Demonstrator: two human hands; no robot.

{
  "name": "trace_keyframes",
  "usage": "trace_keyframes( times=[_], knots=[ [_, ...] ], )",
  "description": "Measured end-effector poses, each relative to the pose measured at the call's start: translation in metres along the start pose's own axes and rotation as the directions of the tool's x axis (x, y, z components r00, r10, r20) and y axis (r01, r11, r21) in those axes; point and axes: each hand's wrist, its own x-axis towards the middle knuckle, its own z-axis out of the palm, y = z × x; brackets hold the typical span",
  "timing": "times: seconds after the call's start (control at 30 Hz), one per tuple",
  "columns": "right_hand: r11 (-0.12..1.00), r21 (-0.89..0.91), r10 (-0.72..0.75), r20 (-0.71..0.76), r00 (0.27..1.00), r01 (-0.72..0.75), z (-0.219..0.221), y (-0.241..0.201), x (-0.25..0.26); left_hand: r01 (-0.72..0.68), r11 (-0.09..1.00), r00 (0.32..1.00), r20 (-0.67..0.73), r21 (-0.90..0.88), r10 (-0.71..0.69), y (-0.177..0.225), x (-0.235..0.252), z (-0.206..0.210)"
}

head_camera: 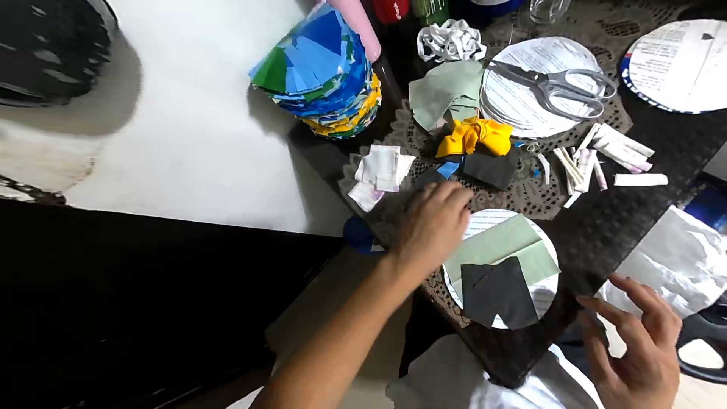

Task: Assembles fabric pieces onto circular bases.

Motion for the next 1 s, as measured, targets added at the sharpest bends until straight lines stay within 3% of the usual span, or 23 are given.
trace_keyframes(
  times=[0.3,0.43,0.53,0.63,0.77,0.87,1.0],
  knots=[
    [0.995,-0.012,-0.097,-0.013,0.995,0.097,0.008,-0.015,0.025,0.087,0.989,0.991,0.089,0.12,-0.098,-0.008,0.024,0.0],
    [0.99,0.0,-0.141,0.014,0.99,0.141,0.017,-0.021,0.037,0.076,0.997,0.997,-0.014,0.016,-0.076,-0.014,0.021,0.008],
    [0.982,0.018,-0.189,0.07,0.979,0.188,0.03,-0.028,0.058,0.19,0.972,0.981,-0.001,-0.139,-0.192,-0.02,0.021,-0.002],
    [0.979,0.008,-0.204,0.169,0.964,0.205,0.051,-0.04,0.089,0.368,0.865,0.929,0.099,-0.339,-0.357,-0.03,0.023,-0.014],
    [0.99,0.038,-0.143,0.279,0.95,0.138,0.088,-0.059,0.135,0.45,0.638,0.877,0.173,-0.625,-0.449,-0.046,0.023,-0.013],
    [1.0,0.023,-0.014,0.396,0.918,0.005,0.109,-0.072,0.163,0.484,0.5,0.838,0.216,-0.718,-0.501,-0.048,0.024,-0.014],
    [0.991,-0.01,0.119,0.502,0.856,-0.132,0.124,-0.078,0.182,0.498,0.405,0.812,0.249,-0.766,-0.528,-0.052,0.024,-0.013]
  ],
)
